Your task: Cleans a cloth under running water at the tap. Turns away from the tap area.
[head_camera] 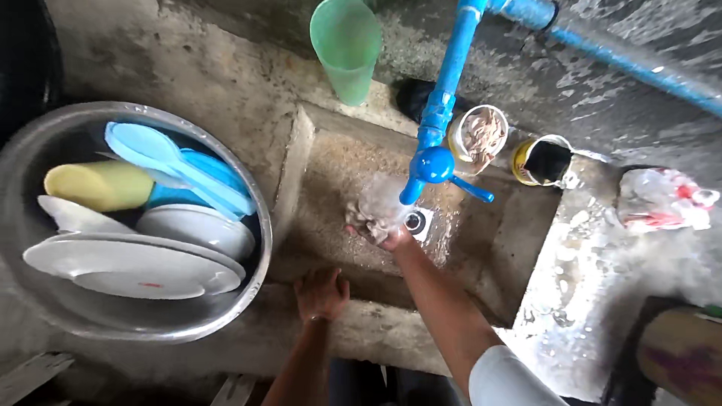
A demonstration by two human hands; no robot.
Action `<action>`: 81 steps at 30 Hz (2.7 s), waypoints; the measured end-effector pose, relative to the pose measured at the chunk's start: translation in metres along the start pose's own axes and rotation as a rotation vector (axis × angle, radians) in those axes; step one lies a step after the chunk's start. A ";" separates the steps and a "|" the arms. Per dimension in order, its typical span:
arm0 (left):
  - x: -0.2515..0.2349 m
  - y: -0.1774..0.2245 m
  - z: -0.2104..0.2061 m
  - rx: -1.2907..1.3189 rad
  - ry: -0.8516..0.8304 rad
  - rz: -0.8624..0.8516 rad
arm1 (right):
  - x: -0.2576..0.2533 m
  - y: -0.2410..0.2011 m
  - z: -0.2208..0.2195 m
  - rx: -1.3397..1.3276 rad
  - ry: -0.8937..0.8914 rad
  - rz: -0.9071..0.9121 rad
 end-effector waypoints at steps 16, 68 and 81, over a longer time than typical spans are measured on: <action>0.001 0.004 0.007 0.036 -0.021 -0.014 | 0.084 -0.055 -0.042 0.770 0.462 -0.057; 0.001 -0.010 -0.018 -0.077 0.252 -0.125 | 0.259 -0.298 0.127 1.689 1.262 0.548; 0.005 0.001 -0.006 0.012 0.155 -0.079 | 0.362 -0.236 0.123 1.053 1.404 0.882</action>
Point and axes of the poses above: each hand's wrist, its own x-axis away from the middle knuckle, its own z-axis out of the back of the hand, y = z × x, the point moved 1 cm from there along -x, towards the middle knuckle, and after that the axes turned 14 degrees about -y, right-handed, at the moved point
